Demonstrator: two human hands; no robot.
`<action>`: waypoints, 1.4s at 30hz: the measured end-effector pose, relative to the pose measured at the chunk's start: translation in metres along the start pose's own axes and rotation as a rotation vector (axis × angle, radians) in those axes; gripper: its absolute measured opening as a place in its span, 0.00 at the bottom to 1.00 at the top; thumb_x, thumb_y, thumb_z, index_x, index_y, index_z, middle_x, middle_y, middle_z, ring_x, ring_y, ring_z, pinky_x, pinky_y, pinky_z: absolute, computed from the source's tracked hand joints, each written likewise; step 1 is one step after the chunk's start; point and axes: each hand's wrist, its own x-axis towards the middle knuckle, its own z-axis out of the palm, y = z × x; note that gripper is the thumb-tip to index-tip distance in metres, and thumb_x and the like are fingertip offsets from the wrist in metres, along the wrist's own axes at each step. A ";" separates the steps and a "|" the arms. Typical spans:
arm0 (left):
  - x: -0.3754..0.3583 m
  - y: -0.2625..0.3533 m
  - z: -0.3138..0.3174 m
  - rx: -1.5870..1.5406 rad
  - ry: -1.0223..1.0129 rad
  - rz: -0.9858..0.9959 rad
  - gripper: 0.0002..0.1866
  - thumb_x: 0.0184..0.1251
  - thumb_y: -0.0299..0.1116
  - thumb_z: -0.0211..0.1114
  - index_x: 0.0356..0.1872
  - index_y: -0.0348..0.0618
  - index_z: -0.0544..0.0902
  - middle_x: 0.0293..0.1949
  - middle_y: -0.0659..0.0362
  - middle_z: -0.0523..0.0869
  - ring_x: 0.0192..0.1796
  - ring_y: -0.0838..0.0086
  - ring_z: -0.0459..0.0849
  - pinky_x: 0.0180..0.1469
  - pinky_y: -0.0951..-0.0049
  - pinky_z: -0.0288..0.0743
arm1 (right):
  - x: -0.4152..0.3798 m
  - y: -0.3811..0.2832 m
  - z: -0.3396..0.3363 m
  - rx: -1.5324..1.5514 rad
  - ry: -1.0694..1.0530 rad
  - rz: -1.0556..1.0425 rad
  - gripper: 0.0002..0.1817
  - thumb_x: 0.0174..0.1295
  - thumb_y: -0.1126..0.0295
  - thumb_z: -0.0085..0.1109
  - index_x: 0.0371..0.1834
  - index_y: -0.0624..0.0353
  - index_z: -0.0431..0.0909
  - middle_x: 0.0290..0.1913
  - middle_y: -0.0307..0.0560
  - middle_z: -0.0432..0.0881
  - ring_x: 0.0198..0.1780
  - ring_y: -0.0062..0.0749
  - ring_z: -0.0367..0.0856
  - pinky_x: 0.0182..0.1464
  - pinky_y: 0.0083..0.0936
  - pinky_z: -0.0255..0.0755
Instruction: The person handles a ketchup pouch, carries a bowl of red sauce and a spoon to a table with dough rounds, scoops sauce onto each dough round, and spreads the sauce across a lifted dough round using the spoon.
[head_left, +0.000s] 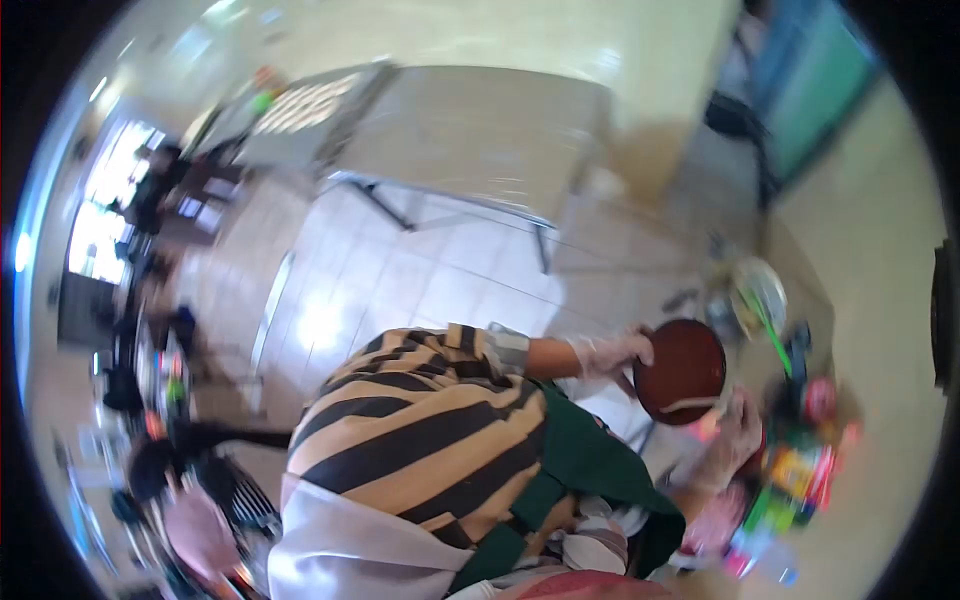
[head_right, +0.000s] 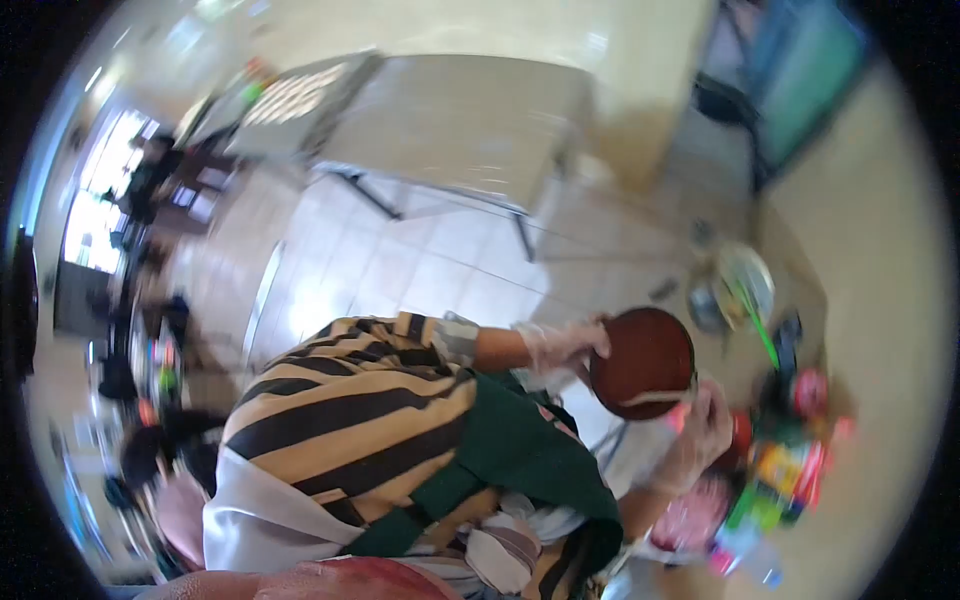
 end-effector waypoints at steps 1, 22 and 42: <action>-0.013 0.014 -0.025 -0.049 0.039 0.037 0.38 0.50 0.32 0.63 0.65 0.42 0.57 0.47 0.55 0.72 0.52 0.61 0.74 0.44 0.41 0.81 | 0.003 -0.009 0.036 0.067 -0.040 -0.028 0.14 0.62 0.66 0.58 0.41 0.66 0.84 0.37 0.47 0.84 0.36 0.28 0.79 0.43 0.24 0.71; -0.329 0.146 -0.301 -0.300 0.691 1.046 0.39 0.55 0.36 0.62 0.66 0.47 0.51 0.65 0.48 0.59 0.64 0.47 0.68 0.52 0.39 0.77 | -0.105 -0.289 0.448 0.096 -0.749 -1.495 0.07 0.57 0.78 0.58 0.39 0.60 0.80 0.34 0.49 0.83 0.34 0.44 0.81 0.37 0.35 0.72; -0.460 0.283 -0.418 -0.475 1.057 1.423 0.36 0.54 0.32 0.63 0.62 0.46 0.53 0.63 0.48 0.59 0.65 0.49 0.66 0.55 0.38 0.75 | -0.149 -0.408 0.775 0.740 -1.540 -0.383 0.10 0.67 0.76 0.49 0.43 0.70 0.79 0.32 0.47 0.81 0.32 0.25 0.77 0.37 0.22 0.74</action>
